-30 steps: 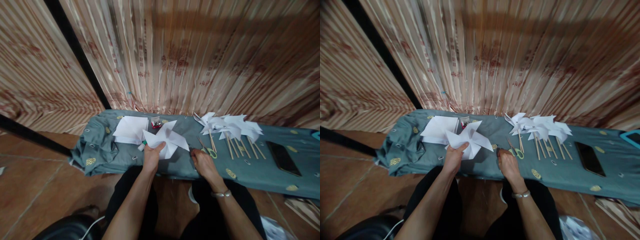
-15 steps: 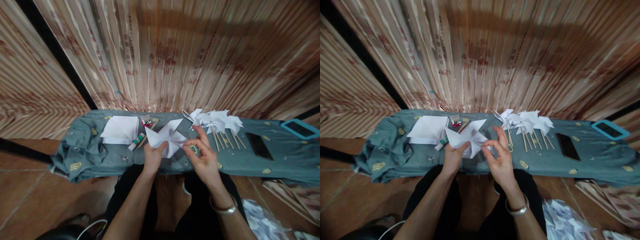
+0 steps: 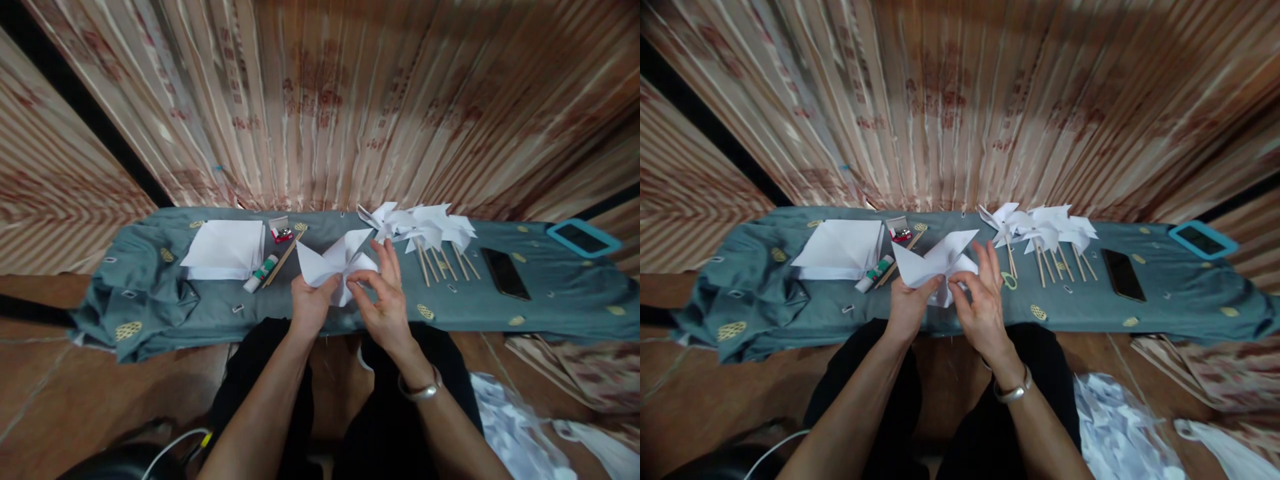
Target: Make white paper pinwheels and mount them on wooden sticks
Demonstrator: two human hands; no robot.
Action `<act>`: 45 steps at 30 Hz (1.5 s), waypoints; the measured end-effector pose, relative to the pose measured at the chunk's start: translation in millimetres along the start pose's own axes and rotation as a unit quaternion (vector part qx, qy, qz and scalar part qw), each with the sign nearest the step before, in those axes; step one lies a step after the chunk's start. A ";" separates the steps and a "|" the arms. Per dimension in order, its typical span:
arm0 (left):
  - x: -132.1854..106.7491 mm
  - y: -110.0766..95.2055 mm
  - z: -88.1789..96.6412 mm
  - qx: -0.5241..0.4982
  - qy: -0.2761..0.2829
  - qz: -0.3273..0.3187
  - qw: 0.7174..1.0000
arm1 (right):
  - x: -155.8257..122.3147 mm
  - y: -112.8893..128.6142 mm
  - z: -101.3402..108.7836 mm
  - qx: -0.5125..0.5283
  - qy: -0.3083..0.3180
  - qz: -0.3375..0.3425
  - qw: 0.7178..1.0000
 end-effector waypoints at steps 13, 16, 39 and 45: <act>-2.7 -5.2 -3.5 0.056 0.001 -0.019 0.998 | -0.3 -6.6 0.9 0.032 0.014 -0.026 0.999; -2.4 -3.5 -4.2 0.065 0.011 -0.018 0.998 | -0.8 -10.1 0.0 0.042 0.017 -0.032 0.998; -4.0 -2.2 -6.2 0.104 0.027 -0.026 0.994 | -3.6 -24.3 -3.4 0.090 0.035 -0.070 0.993; -3.4 1.0 -5.9 0.112 0.039 -0.043 0.992 | -4.0 -22.5 -2.2 0.074 0.035 -0.063 0.995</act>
Point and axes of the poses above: each hand's wrist, its own x-axis towards the middle knuckle, its own z-axis out of the back of the hand, y = z × x, the point moved 10 cm from there along x, towards the middle knuckle, and after that the axes turned 3 degrees about y, right-handed, at the moved point
